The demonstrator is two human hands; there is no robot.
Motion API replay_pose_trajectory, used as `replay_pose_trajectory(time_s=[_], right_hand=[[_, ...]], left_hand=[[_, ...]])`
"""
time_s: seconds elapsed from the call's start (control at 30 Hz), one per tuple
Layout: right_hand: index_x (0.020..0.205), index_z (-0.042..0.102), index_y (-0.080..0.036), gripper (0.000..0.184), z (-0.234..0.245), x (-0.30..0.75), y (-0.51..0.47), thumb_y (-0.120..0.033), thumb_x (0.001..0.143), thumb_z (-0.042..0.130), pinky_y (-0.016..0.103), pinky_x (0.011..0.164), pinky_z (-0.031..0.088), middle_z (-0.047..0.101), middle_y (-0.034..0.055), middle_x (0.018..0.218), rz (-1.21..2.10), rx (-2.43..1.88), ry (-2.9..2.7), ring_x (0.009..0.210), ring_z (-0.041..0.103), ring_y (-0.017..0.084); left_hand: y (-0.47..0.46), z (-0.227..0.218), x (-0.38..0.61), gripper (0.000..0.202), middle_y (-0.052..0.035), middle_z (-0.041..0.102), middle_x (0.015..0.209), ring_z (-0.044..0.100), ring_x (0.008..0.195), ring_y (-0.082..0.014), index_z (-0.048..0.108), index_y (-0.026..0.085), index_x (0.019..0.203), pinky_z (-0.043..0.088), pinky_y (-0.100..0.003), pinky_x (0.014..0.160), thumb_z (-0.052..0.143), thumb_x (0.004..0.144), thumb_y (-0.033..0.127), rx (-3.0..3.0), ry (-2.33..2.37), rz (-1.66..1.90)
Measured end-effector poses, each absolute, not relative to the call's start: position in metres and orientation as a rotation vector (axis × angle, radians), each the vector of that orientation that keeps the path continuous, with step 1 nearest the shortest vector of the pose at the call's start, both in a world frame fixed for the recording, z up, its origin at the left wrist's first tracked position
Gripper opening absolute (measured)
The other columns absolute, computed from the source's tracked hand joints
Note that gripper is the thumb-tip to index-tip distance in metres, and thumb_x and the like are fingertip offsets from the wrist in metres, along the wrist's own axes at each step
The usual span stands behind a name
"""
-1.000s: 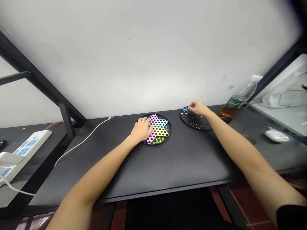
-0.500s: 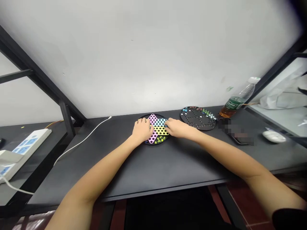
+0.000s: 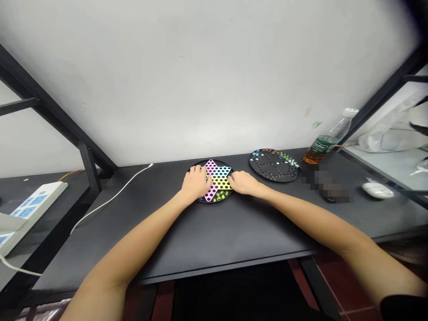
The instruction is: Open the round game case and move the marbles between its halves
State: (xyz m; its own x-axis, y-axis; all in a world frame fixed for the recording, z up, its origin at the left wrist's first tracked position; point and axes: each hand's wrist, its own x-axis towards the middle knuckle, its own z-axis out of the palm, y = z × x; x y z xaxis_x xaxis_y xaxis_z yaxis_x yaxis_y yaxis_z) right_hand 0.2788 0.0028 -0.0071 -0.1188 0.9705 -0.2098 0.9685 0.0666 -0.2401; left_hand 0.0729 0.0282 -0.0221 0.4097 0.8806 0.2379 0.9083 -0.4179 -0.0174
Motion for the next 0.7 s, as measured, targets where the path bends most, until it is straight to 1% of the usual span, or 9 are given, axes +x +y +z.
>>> replay_pose_trajectory(time_s=[0.23,0.47,0.6,0.7], right_hand=[[0.103,0.073,-0.014,0.055,-0.0058,0.2700,-0.0067,-0.042,0.103,0.026,0.040,0.088,0.049,0.071,0.0224,0.111,0.429,-2.105,-2.243,0.105,0.068,0.034],[0.106,0.073,-0.013,0.052,-0.0018,0.2729,0.0011,-0.043,0.102,0.031,0.038,0.086,0.050,0.071,0.0224,0.113,0.530,-2.145,-2.180,0.104,0.068,0.033],[0.105,0.074,-0.014,0.059,0.0005,0.2718,-0.0018,-0.052,0.102,0.029,0.039,0.086,0.050,0.071,0.0218,0.113,0.520,-2.103,-2.238,0.105,0.068,0.034],[0.108,0.073,-0.014,0.061,0.0000,0.2690,-0.0043,-0.057,0.101,0.030,0.041,0.088,0.050,0.071,0.0228,0.114,0.523,-2.101,-2.251,0.107,0.067,0.035]], left_hand=[[0.0274,-0.0201,0.0715,0.035,-0.0147,0.060,0.126,0.052,0.118,-0.0302,0.057,0.018,0.122,0.049,-0.043,0.093,0.038,0.099,0.036,-2.528,-1.617,-0.282],[0.0280,-0.0209,0.0709,0.036,-0.0157,0.060,0.125,0.052,0.118,-0.0308,0.057,0.016,0.122,0.049,-0.043,0.092,0.037,0.099,0.036,-2.537,-1.596,-0.299],[0.0284,-0.0211,0.0707,0.036,-0.0167,0.059,0.126,0.052,0.119,-0.0316,0.057,0.015,0.122,0.049,-0.044,0.092,0.038,0.099,0.036,-2.535,-1.587,-0.282],[0.0287,-0.0210,0.0702,0.036,-0.0168,0.059,0.127,0.052,0.119,-0.0317,0.056,0.014,0.122,0.049,-0.044,0.092,0.037,0.100,0.036,-2.536,-1.570,-0.272]])
